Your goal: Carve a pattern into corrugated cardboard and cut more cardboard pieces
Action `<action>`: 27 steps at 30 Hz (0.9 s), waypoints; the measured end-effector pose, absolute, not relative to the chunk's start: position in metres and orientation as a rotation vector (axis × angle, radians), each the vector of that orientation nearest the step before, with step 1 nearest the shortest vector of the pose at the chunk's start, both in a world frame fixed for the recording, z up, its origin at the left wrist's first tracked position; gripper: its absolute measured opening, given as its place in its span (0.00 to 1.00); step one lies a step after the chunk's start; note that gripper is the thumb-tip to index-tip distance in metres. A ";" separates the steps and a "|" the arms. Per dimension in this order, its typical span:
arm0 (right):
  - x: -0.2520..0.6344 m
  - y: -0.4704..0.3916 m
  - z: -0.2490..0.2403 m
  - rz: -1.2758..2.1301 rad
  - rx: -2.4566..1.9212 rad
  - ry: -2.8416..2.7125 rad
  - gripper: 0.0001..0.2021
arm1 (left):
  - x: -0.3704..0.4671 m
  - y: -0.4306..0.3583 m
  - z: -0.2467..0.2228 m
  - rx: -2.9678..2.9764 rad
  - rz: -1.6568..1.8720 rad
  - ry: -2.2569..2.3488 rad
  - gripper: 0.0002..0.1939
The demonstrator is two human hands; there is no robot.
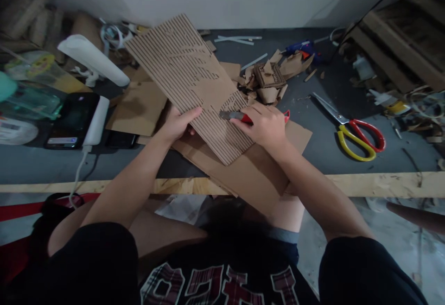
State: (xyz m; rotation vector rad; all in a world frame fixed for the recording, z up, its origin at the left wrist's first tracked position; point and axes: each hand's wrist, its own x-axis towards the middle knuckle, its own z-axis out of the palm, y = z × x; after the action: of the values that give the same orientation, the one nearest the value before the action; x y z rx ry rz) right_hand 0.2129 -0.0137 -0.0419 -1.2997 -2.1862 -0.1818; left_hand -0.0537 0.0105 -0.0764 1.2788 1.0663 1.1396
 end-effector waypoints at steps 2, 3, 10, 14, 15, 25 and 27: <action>0.213 -0.015 -0.043 -0.213 -1.292 -2.181 0.24 | -0.054 0.010 -0.078 1.276 1.132 1.051 0.27; 0.212 -0.015 -0.043 -0.227 -1.289 -2.179 0.24 | -0.055 0.011 -0.079 1.282 1.128 1.039 0.27; 0.209 -0.016 -0.039 -0.233 -1.265 -2.007 0.30 | -0.062 0.017 -0.090 1.372 0.984 0.988 0.26; 0.214 -0.011 -0.037 -0.181 -1.188 -2.029 0.29 | -0.060 0.017 -0.087 1.368 0.994 0.946 0.25; 0.215 -0.010 -0.037 -0.150 -1.127 -2.079 0.29 | -0.059 0.017 -0.085 1.376 1.003 0.939 0.26; 0.205 -0.015 -0.044 -0.120 -0.924 -2.273 0.12 | -0.052 0.012 -0.080 1.569 1.026 0.894 0.28; 0.205 -0.016 -0.042 -0.137 -0.914 -2.269 0.11 | -0.050 0.011 -0.078 1.576 1.012 0.903 0.29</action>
State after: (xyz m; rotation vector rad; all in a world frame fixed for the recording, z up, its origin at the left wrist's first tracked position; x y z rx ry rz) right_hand 0.2047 -0.0158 -0.0422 -0.9141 -2.2690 -0.1373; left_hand -0.0495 0.0107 -0.0779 1.5764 0.9031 1.0123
